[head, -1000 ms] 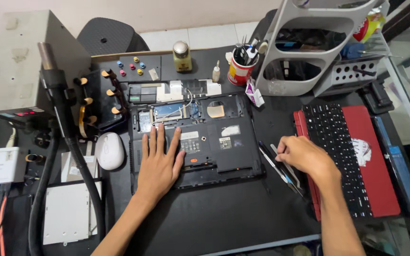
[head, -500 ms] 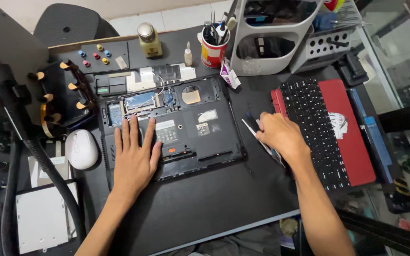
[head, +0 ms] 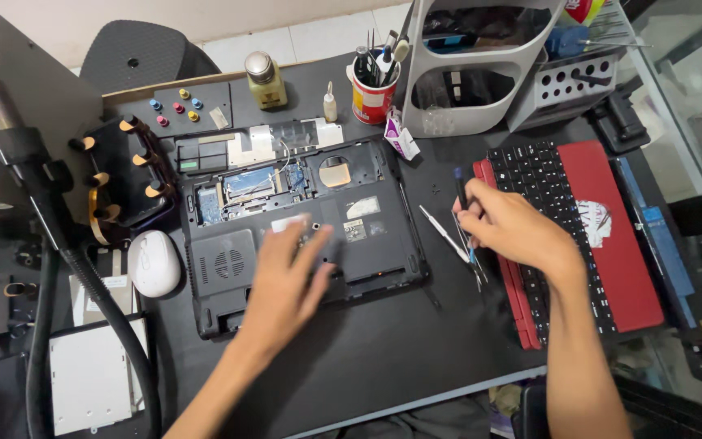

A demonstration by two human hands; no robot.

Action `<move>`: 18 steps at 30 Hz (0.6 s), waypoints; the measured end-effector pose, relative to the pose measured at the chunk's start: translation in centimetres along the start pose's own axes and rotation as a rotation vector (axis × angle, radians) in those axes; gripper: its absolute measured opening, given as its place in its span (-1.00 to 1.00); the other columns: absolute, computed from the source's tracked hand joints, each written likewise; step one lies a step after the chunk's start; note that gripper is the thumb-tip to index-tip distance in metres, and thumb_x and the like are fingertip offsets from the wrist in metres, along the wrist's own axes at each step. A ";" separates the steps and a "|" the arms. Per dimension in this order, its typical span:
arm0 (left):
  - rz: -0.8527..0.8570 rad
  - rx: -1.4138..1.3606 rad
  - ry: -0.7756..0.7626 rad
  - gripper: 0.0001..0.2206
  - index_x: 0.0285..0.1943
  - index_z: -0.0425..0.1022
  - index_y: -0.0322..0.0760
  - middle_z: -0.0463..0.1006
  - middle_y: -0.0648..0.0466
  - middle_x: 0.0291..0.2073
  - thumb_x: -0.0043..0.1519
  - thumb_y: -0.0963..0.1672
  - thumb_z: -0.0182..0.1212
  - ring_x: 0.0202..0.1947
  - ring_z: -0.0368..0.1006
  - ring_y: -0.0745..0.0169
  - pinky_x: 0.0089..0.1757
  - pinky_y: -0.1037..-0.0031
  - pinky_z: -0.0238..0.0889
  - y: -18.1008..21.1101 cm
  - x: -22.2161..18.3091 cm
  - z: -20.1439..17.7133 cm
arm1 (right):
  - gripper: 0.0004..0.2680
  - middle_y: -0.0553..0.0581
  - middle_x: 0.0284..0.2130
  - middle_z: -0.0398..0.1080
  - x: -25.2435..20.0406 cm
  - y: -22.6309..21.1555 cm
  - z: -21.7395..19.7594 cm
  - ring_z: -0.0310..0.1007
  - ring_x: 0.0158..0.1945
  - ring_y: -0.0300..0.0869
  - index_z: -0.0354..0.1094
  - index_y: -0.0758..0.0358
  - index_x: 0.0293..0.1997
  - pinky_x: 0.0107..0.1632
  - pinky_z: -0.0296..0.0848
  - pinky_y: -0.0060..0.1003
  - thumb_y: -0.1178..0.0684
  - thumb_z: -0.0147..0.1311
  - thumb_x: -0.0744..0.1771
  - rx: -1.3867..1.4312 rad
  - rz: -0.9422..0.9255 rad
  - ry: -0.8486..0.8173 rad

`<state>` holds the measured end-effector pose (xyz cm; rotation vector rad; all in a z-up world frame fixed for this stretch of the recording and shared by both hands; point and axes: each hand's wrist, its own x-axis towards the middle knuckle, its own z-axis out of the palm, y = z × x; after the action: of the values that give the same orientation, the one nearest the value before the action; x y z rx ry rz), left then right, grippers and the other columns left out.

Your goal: The person disassembles a laptop by removing internal components and screws with a screwdriver and by hand, then lifts the main chassis to reveal the screen and keyboard area.

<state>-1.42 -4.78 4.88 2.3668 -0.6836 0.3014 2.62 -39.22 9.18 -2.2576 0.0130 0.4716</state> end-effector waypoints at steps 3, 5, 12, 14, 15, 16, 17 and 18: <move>0.166 -0.046 -0.008 -0.53 0.35 0.38 -0.19 0.37 -0.17 0.30 0.22 -0.14 0.32 0.33 0.26 -0.29 0.30 -0.04 0.07 3.0 2.3 2.2 | -0.90 0.12 -0.46 0.44 -0.4 -0.3 -0.6 0.51 -0.43 -0.22 0.29 0.34 -0.16 -0.31 0.51 -0.32 0.14 0.00 0.33 0.103 0.019 0.015; 0.258 -0.088 -0.063 -0.52 0.35 0.36 -0.28 0.37 -0.20 0.28 0.23 -0.13 0.31 0.33 0.25 -0.29 0.27 -0.06 0.06 4.8 4.0 4.4 | -0.90 0.10 -0.46 0.44 -0.6 -0.5 -0.8 0.50 -0.42 -0.24 0.29 0.32 -0.13 -0.30 0.50 -0.33 0.13 0.02 0.34 0.121 -0.007 0.029; 0.271 -0.206 -0.122 -0.66 0.19 0.47 -0.25 0.49 -0.06 0.17 0.22 -0.12 0.28 0.25 0.34 -0.11 0.26 -0.05 0.07 8.5 8.3 11.5 | -0.86 0.09 -0.42 0.46 -1.6 0.3 -2.5 0.49 -0.37 -0.29 0.23 0.32 -0.09 -0.26 0.50 -0.39 0.03 -0.08 0.43 0.353 -0.051 0.103; 0.255 -0.280 -0.106 -0.72 0.12 0.50 -0.26 0.54 -0.03 0.10 0.25 -0.11 0.28 0.19 0.40 -0.05 0.25 -0.02 0.09 8.8 8.8 12.4 | -0.84 0.08 -0.39 0.45 -1.6 0.8 -3.1 0.50 -0.35 -0.30 0.22 0.32 -0.08 -0.26 0.51 -0.39 0.01 -0.09 0.44 0.413 -0.047 0.118; 0.253 -0.316 -0.131 -0.75 0.09 0.51 -0.26 0.56 -0.02 0.05 0.26 -0.12 0.27 0.14 0.43 -0.04 0.23 0.01 0.12 8.8 9.1 12.7 | -0.84 0.08 -0.37 0.45 -1.6 1.1 -3.3 0.50 -0.34 -0.31 0.21 0.32 -0.07 -0.26 0.51 -0.39 0.00 -0.10 0.44 0.444 -0.045 0.123; 0.252 -0.352 -0.154 -0.77 0.07 0.52 -0.27 0.58 -0.02 0.01 0.28 -0.12 0.25 0.09 0.45 -0.03 0.20 0.05 0.15 8.7 9.5 12.9 | -0.85 0.07 -0.38 0.44 -1.5 1.3 -3.5 0.49 -0.35 -0.31 0.21 0.30 -0.04 -0.27 0.51 -0.39 0.01 -0.10 0.43 0.483 -0.063 0.126; 0.250 -0.388 -0.177 -0.80 0.05 0.53 -0.27 0.60 -0.02 -0.04 0.30 -0.12 0.24 0.04 0.48 -0.02 0.18 0.08 0.18 8.7 9.8 13.0 | -0.85 0.06 -0.38 0.42 -1.5 1.6 -3.6 0.48 -0.36 -0.31 0.21 0.28 -0.01 -0.28 0.51 -0.39 0.02 -0.11 0.43 0.521 -0.081 0.127; 0.261 -0.411 -0.167 -0.81 0.03 0.53 -0.28 0.59 -0.04 -0.09 0.30 -0.12 0.24 -0.01 0.48 -0.05 0.16 0.10 0.22 8.8 10.0 13.1 | -0.85 0.04 -0.38 0.41 -1.4 1.9 -3.8 0.48 -0.37 -0.31 0.21 0.25 0.03 -0.29 0.51 -0.39 0.03 -0.11 0.42 0.559 -0.099 0.131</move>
<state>2.70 -22.96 3.27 1.9263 -1.0300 0.0625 2.25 -43.43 10.59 -1.7253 0.0884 0.2281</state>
